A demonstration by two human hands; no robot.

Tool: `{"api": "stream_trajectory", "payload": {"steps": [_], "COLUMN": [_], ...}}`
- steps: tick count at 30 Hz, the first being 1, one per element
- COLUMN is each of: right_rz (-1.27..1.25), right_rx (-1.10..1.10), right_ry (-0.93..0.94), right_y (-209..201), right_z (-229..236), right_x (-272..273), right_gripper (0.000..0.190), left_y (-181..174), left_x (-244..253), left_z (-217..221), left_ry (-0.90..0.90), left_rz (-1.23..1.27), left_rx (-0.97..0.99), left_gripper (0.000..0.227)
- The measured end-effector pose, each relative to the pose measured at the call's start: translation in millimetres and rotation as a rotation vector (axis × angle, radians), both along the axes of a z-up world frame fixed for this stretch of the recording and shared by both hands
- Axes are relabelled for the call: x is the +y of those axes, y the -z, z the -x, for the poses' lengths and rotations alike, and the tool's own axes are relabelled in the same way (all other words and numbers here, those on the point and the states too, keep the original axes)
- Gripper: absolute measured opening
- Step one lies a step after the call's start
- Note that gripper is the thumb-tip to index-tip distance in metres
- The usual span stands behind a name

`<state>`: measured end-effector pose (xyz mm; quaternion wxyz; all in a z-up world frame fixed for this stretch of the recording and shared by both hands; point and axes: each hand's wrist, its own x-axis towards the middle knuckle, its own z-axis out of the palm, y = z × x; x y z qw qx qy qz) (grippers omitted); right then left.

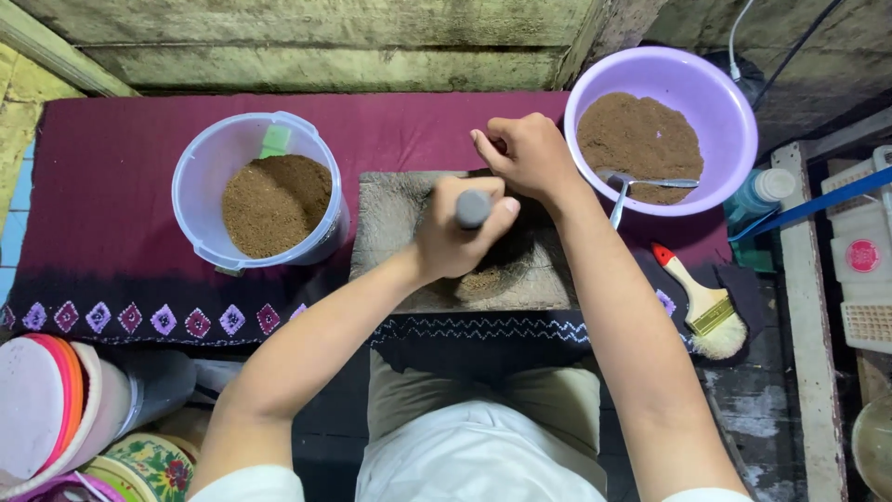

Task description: Pounding and grinding brown powder ingredients in a stone mortar using a stone pestle on a covered work surface.

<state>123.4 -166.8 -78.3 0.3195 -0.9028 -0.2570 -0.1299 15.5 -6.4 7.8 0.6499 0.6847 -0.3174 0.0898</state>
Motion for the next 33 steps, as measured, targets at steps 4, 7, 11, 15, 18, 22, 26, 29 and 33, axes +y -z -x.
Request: {"api": "stream_trajectory", "payload": {"steps": [4, 7, 11, 15, 18, 22, 26, 29, 33], "right_rz": [0.023, 0.023, 0.077, 0.083, 0.098, 0.062, 0.01, 0.027, 0.07], "right_rx": [-0.026, -0.035, -0.059, -0.076, -0.065, -0.025, -0.007, -0.038, -0.046], "right_ry": [0.011, 0.009, -0.005, 0.003, 0.009, 0.015, 0.006, 0.005, 0.008], "right_y": [2.6, -0.2, 1.0, -7.9, -11.5, -10.1, -5.5, 3.8, 7.3], "right_z": [-2.3, 0.1, -0.7, 1.6, 7.1, 6.0, 0.9, -4.1, 0.3], "right_x": [-2.1, 0.4, 0.9, 2.4, 2.4, 0.8, -3.0, -5.5, -6.7], "right_gripper": [0.046, 0.046, 0.043, 0.043, 0.041, 0.043, 0.046, 0.045, 0.045], "left_y": [18.2, 17.0, 14.5, 0.6, -19.6, -59.3, -40.4, 13.8, 17.1], "left_x": [-19.4, -19.8, -13.9, 1.6, 12.2, 21.5, 17.9, 7.5, 5.5], "left_z": [-7.5, -5.0, -0.4, 1.6, 9.3, 22.5, 13.3, -6.8, -5.7], "left_ry": [0.055, 0.07, 0.089, 0.051, 0.036, 0.056, 0.098, 0.155, 0.146], "left_rz": [0.013, -0.001, -0.02, -0.042, -0.025, 0.031, 0.053, 0.058, 0.101], "left_rx": [-0.005, -0.016, -0.007, -0.034, -0.034, 0.01, 0.013, 0.014, 0.028], "left_gripper": [0.038, 0.039, 0.04, 0.04, 0.041, 0.044, 0.041, 0.039, 0.041]}}
